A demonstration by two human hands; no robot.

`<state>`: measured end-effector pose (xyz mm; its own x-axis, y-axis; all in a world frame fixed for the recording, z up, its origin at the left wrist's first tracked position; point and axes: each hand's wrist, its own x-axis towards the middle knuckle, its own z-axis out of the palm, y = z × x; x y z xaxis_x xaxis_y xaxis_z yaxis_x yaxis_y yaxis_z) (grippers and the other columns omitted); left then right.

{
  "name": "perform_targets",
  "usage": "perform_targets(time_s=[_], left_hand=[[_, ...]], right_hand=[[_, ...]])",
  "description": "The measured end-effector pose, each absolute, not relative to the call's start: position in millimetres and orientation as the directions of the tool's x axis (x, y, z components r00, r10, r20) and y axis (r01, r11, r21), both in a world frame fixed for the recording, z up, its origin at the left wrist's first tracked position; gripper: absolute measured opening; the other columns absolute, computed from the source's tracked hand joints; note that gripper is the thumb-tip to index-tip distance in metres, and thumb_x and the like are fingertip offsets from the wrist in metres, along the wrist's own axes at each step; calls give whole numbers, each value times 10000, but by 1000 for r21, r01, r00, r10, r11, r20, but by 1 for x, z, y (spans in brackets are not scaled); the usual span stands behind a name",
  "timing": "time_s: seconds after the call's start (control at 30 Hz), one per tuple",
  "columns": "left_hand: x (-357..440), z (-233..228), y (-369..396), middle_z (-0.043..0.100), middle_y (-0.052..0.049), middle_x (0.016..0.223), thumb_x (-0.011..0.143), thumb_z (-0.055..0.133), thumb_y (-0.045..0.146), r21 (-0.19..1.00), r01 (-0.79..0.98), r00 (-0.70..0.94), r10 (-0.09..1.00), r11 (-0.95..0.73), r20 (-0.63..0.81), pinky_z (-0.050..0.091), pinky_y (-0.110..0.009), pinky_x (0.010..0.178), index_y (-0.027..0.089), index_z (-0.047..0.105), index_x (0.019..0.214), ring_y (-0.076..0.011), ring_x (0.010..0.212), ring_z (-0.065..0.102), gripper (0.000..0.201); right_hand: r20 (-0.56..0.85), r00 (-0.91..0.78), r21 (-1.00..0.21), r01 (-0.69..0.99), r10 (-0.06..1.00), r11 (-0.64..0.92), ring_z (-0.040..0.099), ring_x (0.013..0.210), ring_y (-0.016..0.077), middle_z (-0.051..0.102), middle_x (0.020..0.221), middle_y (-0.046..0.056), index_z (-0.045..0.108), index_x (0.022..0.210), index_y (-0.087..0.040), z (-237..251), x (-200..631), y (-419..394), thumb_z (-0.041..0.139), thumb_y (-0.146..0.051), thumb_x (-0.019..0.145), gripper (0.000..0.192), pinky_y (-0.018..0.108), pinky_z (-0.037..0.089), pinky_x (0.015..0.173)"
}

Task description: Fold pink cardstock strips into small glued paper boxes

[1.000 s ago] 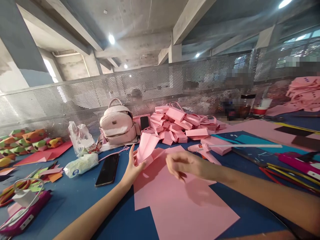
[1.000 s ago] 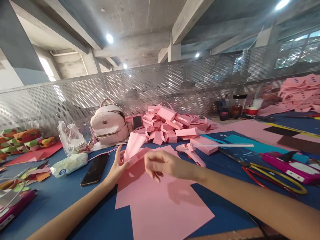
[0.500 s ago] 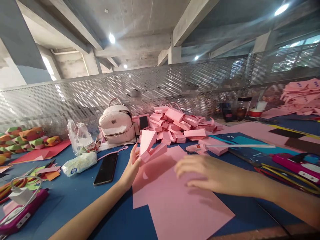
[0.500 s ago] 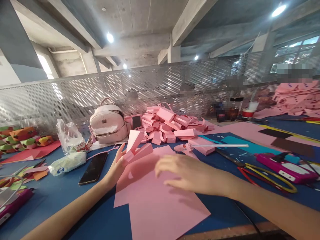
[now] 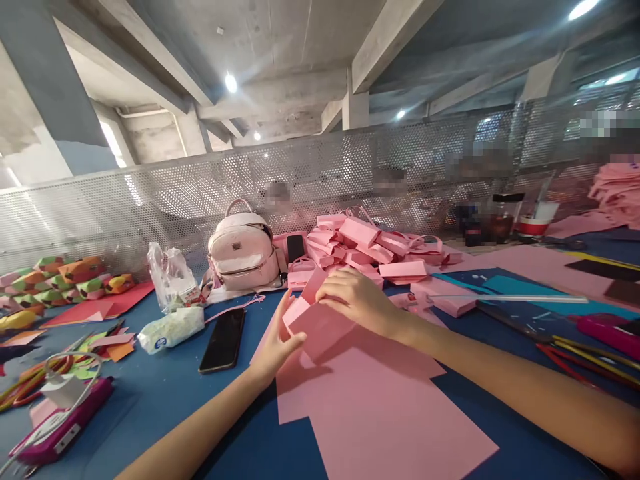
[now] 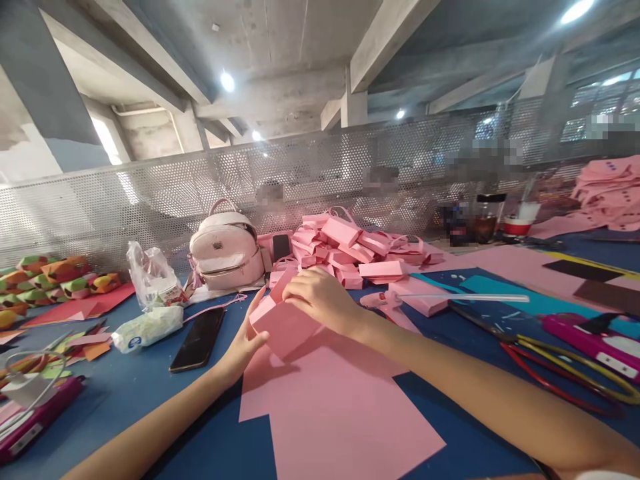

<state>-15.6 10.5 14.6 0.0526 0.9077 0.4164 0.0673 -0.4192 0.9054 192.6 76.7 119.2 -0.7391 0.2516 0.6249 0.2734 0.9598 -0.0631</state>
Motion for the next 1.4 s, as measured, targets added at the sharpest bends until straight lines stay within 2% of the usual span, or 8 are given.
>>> perform_targets(time_s=[0.27, 0.43, 0.57, 0.8, 1.0, 1.1, 1.2, 1.4], left_hand=[[-16, 15, 11, 571, -131, 1394, 787, 736, 469, 861, 238, 127, 894, -449, 431, 332, -502, 1136, 200, 530, 1383, -373, 1315, 482, 686], [-14, 19, 6, 388, -112, 1551, 764, 729, 557, 849, 111, 72, 856, -517, 512, 294, -463, 1170, 262, 357, 1496, -357, 1441, 312, 872], [-11, 22, 6, 323, -97, 1586, 840, 668, 517, 869, -8, 61, 867, -495, 495, 368, -449, 1134, 296, 235, 1535, -342, 1429, 343, 848], [-14, 17, 12, 255, -82, 1610, 861, 666, 448, 841, 149, 7, 851, -520, 525, 261, -458, 1193, 319, 172, 1544, -311, 1473, 251, 853], [-14, 23, 4, 72, -92, 1636, 681, 838, 440, 565, 518, 107, 704, -643, 703, 146, -570, 1196, 374, 62, 1552, -378, 1499, 79, 1168], [-14, 30, -1, 66, -72, 1637, 692, 833, 413, 440, 619, 184, 665, -650, 723, 150, -589, 1185, 387, 184, 1539, -398, 1492, 94, 1068], [-12, 35, -4, 182, -62, 1625, 787, 751, 354, 406, 656, 208, 670, -636, 713, 181, -572, 1180, 375, 293, 1515, -386, 1482, 160, 860], [-12, 34, -4, 222, -57, 1620, 773, 693, 215, 367, 687, 220, 661, -627, 717, 220, -538, 1178, 363, 224, 1540, -377, 1470, 218, 911]], right_hand=[[577, -726, -282, 255, 375, 925, 607, 835, 221, 711, 869, 46, 688, 859, -223, 105, 199, 75, 508, -237, 961, 207, 354, 432, 781], [548, -683, -451, 244, 482, 858, 626, 863, 217, 708, 899, 34, 678, 872, -231, 105, 198, 73, 536, -270, 941, 163, 338, 451, 804], [520, -654, -570, 212, 549, 794, 640, 874, 205, 709, 922, 25, 665, 872, -217, 105, 197, 74, 524, -286, 947, 173, 320, 462, 813], [527, -600, -627, 205, 603, 752, 647, 851, 196, 705, 893, 13, 655, 871, -216, 100, 197, 79, 533, -301, 930, 159, 315, 467, 802], [471, -537, -739, 193, 700, 645, 650, 808, 199, 699, 893, 30, 648, 918, -193, 91, 195, 97, 563, -325, 884, 160, 317, 476, 739], [393, -530, -834, 138, 751, 534, 644, 844, 197, 693, 950, 39, 649, 948, -191, 89, 193, 96, 571, -311, 863, 167, 327, 493, 759], [260, -557, -922, 100, 789, 374, 637, 815, 187, 683, 946, 35, 646, 1026, -212, 92, 192, 84, 573, -314, 871, 199, 306, 519, 692], [74, -677, -995, -3, 733, 98, 654, 838, 164, 679, 989, 41, 634, 1104, -214, 102, 191, 60, 641, -293, 851, 265, 283, 568, 705]])
